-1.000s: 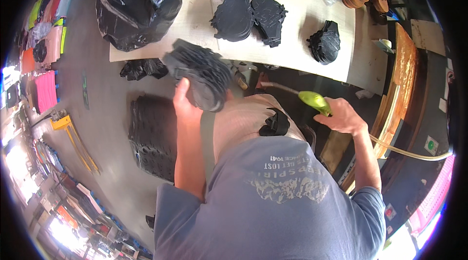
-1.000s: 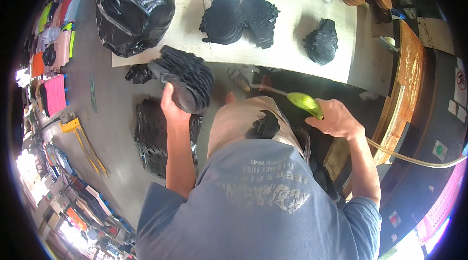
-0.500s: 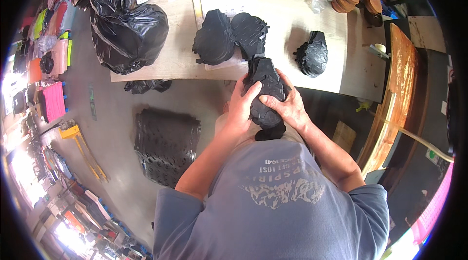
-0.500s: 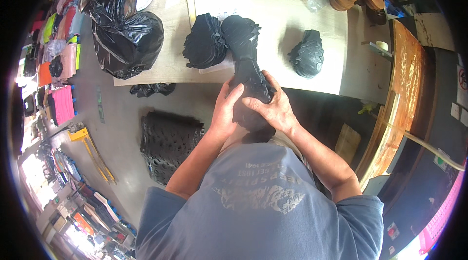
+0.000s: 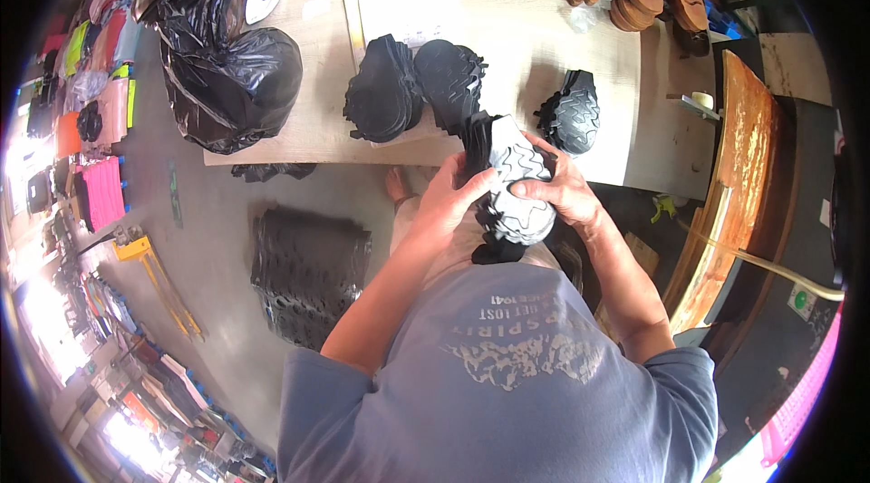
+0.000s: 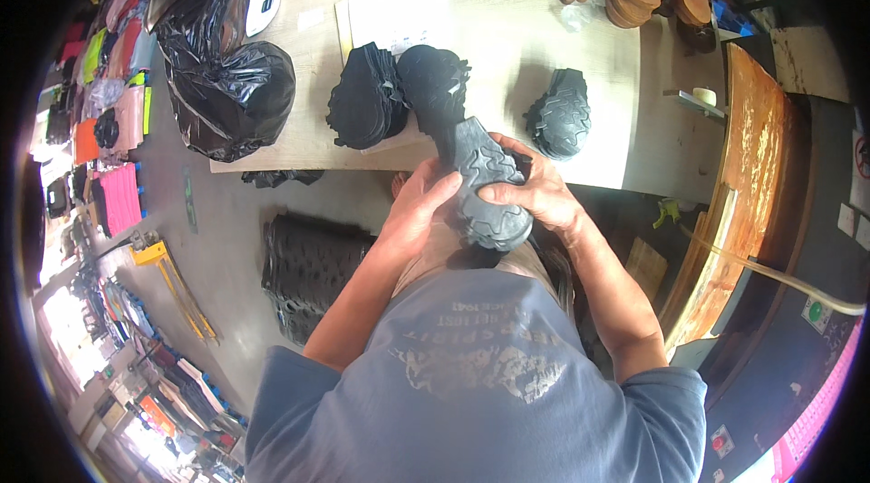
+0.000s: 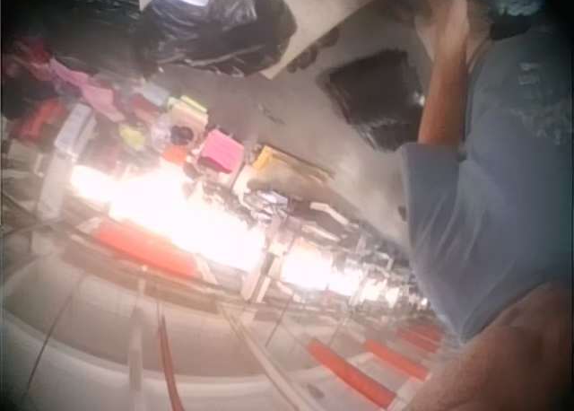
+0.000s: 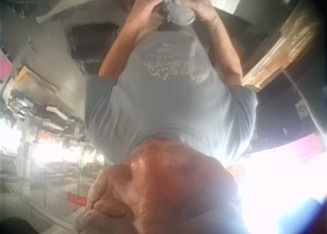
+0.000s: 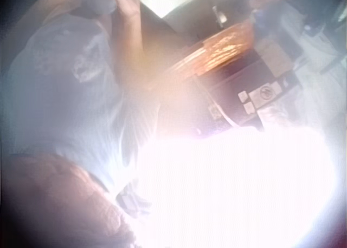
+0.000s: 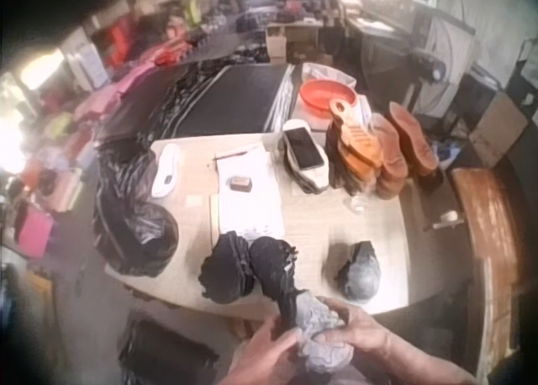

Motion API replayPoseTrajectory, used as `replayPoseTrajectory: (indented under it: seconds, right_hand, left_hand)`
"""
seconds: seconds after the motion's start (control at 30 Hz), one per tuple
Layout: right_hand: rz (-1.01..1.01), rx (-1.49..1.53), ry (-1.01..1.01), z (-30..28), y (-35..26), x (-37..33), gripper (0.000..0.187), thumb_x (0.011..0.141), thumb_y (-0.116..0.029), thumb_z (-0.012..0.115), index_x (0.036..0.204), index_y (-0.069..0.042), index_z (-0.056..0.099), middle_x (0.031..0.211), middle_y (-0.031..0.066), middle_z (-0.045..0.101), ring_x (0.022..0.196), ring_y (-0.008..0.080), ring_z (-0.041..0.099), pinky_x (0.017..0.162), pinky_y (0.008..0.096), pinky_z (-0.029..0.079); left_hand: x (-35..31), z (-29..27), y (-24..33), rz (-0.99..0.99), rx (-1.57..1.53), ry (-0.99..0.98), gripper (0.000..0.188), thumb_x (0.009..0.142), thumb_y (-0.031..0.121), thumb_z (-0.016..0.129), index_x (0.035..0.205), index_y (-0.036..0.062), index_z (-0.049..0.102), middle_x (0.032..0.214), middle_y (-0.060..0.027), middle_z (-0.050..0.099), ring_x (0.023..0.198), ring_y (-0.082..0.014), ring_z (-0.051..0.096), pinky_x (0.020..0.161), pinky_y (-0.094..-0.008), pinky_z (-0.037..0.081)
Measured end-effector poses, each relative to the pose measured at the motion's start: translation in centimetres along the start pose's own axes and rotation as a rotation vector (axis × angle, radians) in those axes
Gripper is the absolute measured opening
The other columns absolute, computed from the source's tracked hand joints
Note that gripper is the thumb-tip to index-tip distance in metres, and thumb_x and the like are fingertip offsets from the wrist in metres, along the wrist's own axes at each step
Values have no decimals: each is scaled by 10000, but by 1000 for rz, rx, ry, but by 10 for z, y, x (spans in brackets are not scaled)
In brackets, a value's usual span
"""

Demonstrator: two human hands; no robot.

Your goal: The person trims the edges of stacked black shoe parts using a green handheld tool, then places the trimmed pieces into a black plastic bag and ties it closed. The person handles the parts and bag by hand throughout.

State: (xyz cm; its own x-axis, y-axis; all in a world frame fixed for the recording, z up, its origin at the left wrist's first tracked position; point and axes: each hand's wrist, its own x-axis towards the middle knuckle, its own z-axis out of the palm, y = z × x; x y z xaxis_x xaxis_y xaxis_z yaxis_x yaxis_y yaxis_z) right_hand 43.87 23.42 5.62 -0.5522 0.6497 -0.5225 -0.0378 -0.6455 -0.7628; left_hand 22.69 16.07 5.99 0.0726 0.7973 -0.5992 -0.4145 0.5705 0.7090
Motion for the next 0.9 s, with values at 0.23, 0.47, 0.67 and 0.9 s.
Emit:
replayPoseTrajectory:
  seconds: [0.23, 0.47, 0.67, 0.9]
  right_hand:
    - [37, -425, -178, 7, -41, 14, 1125, 639, -268, 1000, 1560, 32, 429, 1462, 208, 583, 1375, 287, 540, 1179, 374, 403]
    - [119, -545, -155, 43, -46, 32, 1240, 655, -385, 1005, 1627, -30, 321, 1447, 227, 569, 1336, 312, 547, 1147, 407, 435]
    - [-64, 12, 8, 64, -13, 0, 1271, 757, -520, 910, 1677, -47, 171, 1573, 195, 436, 1430, 288, 450, 1219, 424, 320]
    - [-312, 447, 168, 79, 32, -4, 1090, 852, -450, 850, 1639, -9, 238, 1545, 171, 473, 1413, 281, 478, 1215, 428, 349]
  left_hand:
    - [14, -40, 40, 40, 96, -141, 839, 959, 325, 763, 1607, -5, 344, 1537, -146, 482, 1428, -228, 436, 1203, -380, 319]
    - [24, -76, 70, -108, 121, -267, 534, 885, 115, 830, 1364, 42, 604, 1249, -77, 661, 1124, -156, 631, 973, -315, 526]
    - [20, -92, 83, -58, 82, -290, 474, 912, 67, 785, 1344, 40, 594, 1127, -61, 673, 1038, -168, 654, 897, -315, 549]
    - [38, -83, 69, -72, -1, -181, 496, 936, 64, 757, 1374, 31, 528, 1182, -113, 654, 1024, -181, 665, 876, -324, 556]
